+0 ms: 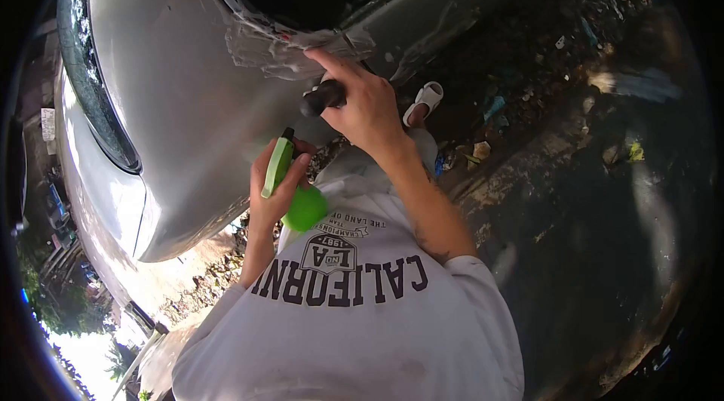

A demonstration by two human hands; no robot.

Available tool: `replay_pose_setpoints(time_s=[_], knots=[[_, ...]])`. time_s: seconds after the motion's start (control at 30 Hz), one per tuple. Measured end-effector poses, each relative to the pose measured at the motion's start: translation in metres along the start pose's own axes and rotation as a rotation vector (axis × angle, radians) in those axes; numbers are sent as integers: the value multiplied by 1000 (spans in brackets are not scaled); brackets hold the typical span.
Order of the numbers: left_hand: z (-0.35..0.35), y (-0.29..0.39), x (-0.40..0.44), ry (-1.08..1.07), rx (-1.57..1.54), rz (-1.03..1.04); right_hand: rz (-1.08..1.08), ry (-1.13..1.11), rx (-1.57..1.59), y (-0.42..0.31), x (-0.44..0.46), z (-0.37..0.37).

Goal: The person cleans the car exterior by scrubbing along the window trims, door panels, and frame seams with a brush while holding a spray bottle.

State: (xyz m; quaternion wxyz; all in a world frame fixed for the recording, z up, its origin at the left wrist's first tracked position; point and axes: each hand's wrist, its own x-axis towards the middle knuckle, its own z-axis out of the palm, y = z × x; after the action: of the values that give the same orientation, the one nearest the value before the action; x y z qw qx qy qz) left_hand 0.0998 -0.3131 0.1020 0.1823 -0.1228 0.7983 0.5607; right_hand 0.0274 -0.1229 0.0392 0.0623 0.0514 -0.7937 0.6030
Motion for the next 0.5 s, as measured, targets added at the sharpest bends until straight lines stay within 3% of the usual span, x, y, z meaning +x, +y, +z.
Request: replay_pose_setpoints(time_s=[0.07,0.17,0.33,0.5], knots=[[-2,2,-3,1,12,-18,-86,-11,-84,-4,3,-5],[-3,2,-5,32,29,-20,-21,-116,-276,17,5,-34],[1,-6,-2,-19,97,-5,-312,-153,-374,1,23,-21],[0,-9,-4,-59,158,-73,-228,-256,-503,15,18,-42]])
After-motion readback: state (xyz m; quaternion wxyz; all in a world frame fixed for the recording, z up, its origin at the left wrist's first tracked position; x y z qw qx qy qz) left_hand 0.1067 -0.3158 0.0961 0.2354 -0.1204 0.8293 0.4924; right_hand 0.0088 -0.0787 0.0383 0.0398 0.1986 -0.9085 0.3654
